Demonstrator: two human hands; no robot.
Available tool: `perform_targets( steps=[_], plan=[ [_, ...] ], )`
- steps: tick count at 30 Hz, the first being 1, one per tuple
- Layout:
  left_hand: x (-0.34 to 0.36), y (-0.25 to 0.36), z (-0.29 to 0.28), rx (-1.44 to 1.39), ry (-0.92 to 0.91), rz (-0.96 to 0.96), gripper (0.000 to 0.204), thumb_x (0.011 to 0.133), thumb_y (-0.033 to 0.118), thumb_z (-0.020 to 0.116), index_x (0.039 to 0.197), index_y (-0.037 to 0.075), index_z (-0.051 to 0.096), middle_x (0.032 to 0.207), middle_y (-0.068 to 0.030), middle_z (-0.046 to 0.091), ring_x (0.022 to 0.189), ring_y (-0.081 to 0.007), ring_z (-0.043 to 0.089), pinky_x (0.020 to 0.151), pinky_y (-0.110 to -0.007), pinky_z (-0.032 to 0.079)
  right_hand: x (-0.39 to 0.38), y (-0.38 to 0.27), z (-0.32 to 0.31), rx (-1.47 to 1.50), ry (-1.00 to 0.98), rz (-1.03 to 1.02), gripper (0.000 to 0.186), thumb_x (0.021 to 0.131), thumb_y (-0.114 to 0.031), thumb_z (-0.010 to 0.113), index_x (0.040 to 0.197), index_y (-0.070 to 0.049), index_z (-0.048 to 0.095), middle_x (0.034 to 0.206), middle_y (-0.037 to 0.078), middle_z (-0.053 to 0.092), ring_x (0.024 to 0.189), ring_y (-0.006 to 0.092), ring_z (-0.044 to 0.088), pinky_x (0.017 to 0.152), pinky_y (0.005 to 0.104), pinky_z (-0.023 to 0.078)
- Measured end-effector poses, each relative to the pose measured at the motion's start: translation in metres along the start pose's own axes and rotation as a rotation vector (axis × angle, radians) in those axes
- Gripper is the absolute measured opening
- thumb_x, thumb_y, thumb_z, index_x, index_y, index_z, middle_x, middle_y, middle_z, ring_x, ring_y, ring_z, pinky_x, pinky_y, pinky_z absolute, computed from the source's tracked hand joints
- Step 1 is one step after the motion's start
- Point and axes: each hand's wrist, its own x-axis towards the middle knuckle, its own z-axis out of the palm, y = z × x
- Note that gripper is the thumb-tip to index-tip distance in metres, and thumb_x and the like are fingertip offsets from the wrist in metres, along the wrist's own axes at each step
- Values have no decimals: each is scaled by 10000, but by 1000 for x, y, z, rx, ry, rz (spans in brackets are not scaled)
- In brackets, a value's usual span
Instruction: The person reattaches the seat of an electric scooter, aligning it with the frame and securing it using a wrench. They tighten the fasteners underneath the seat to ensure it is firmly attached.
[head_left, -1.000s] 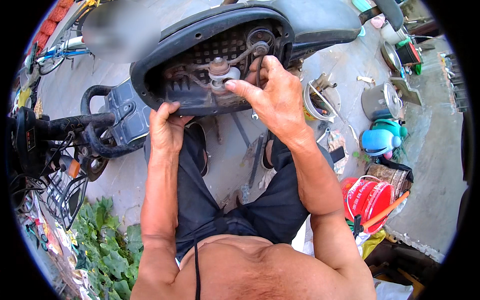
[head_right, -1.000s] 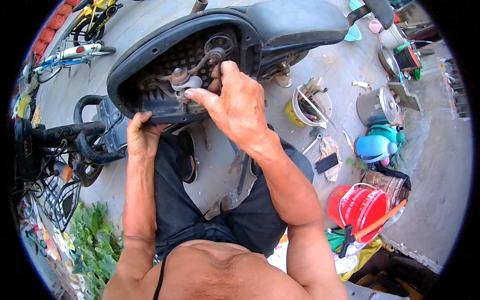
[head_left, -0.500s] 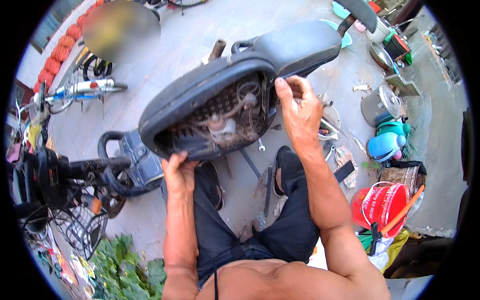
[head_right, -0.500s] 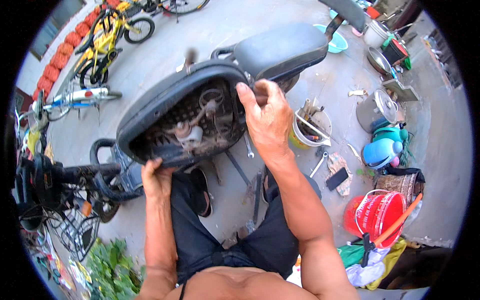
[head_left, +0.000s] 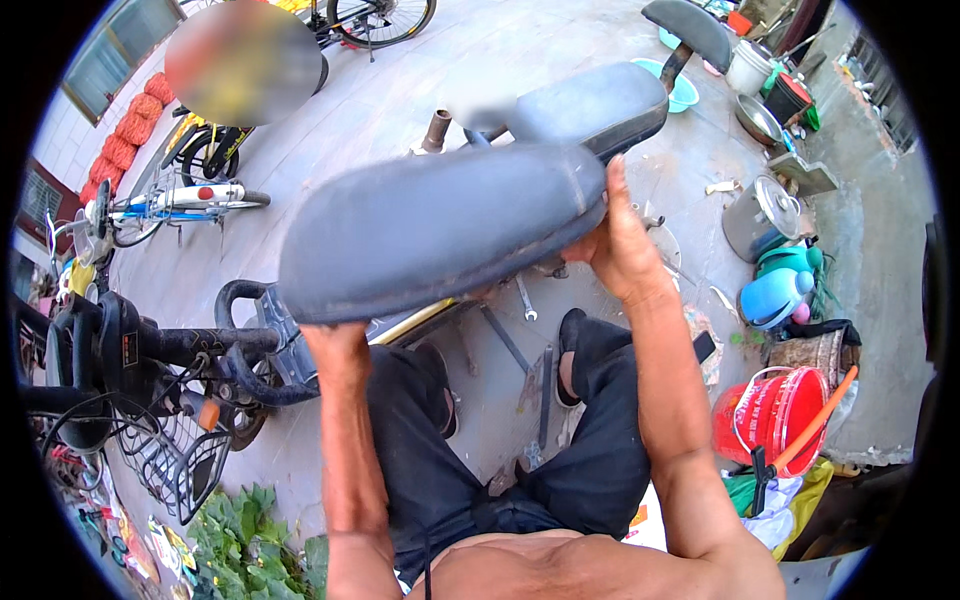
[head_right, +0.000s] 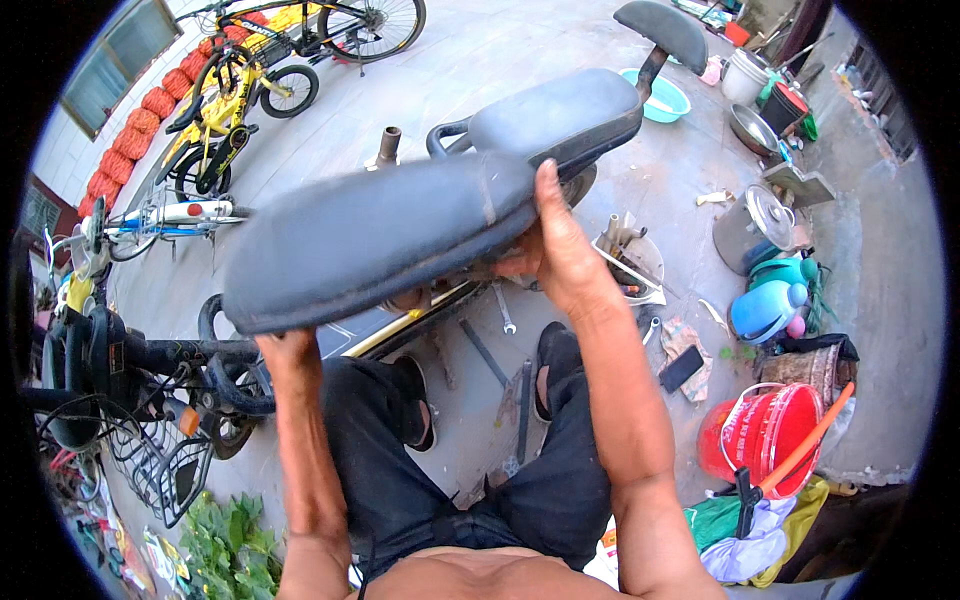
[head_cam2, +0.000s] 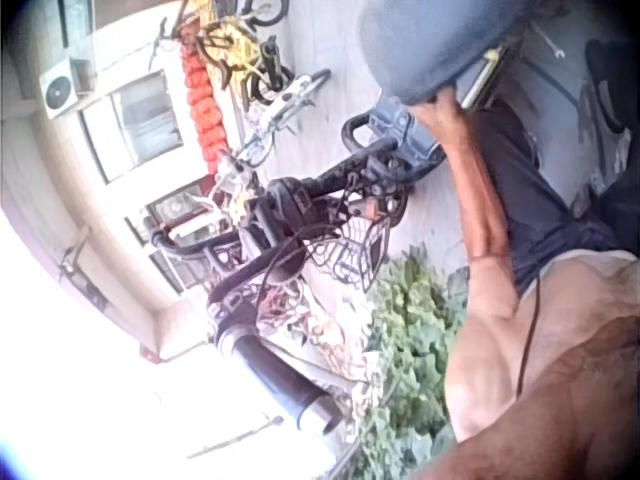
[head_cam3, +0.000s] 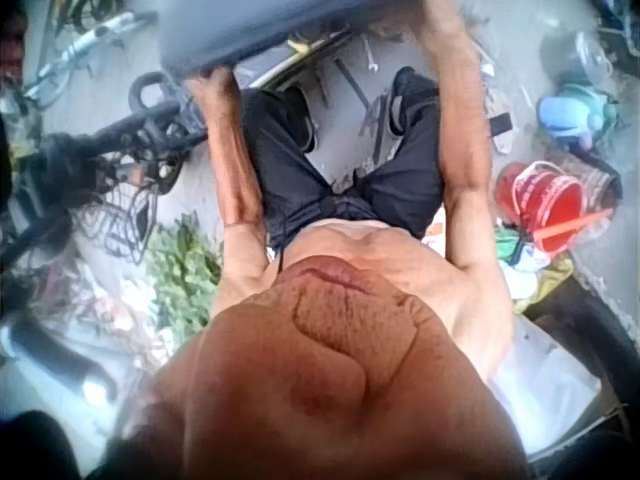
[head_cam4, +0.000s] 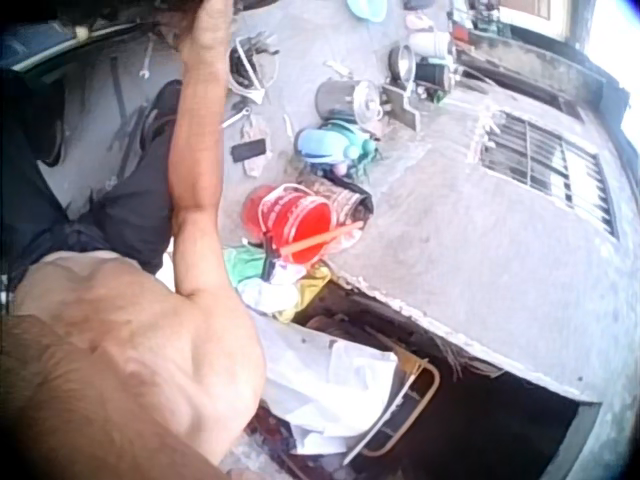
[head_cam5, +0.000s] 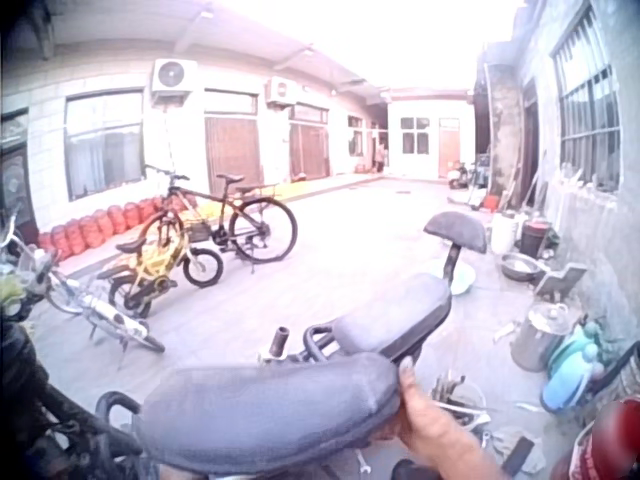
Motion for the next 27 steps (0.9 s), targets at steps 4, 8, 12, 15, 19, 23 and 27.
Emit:
perform_targets(
  steps=[4,8,12,15,19,23,27],
  plan=[
    [58,33,17,-99,-128,38,571,769,29,621,1312,-8,451,1206,-98,546,1102,-208,548,969,-369,448,3,-39,8,50,-5,-252,881,859,-788,381,1386,-86,453,1347,152,516,1259,279,482,908,520,490],
    [128,63,53,-75,-295,169,519,777,58,603,1273,-13,468,1166,-105,550,1064,-236,569,939,-384,481,25,-79,3,119,31,-487,699,931,-682,375,1259,-83,526,1201,141,568,1125,275,548,907,519,521],
    [175,70,83,-34,-319,155,425,797,56,592,1204,-28,500,1103,-128,579,981,-217,603,881,-362,530,42,-92,-1,189,-35,-475,694,978,-605,346,1398,-57,412,1361,172,510,1223,345,534,965,567,481],
    [197,60,93,28,-390,170,371,828,85,595,1179,-21,539,1070,-115,606,965,-211,614,879,-357,523,51,-80,-5,240,27,-430,732,966,-638,342,1376,-39,437,1324,182,540,1216,349,538,980,574,463],
    [234,34,86,67,-378,190,308,839,104,640,1126,-3,605,1036,-94,632,950,-207,622,881,-349,520,72,-63,-1,331,178,-412,677,932,-644,449,1250,-53,539,1203,165,611,1131,325,595,948,548,482],
    [255,17,80,13,-350,188,276,849,101,679,1108,13,642,1071,-105,646,966,-199,628,880,-321,523,87,-55,5,368,177,-394,567,941,-561,493,1209,-65,551,1169,141,625,1102,310,609,966,554,462],
    [251,29,111,-53,-441,133,325,875,104,626,1190,27,621,1101,-102,661,975,-191,632,852,-327,520,97,-44,6,404,210,-375,528,945,-509,492,1237,-71,536,1210,148,605,1111,318,605,978,561,452]
  ],
)
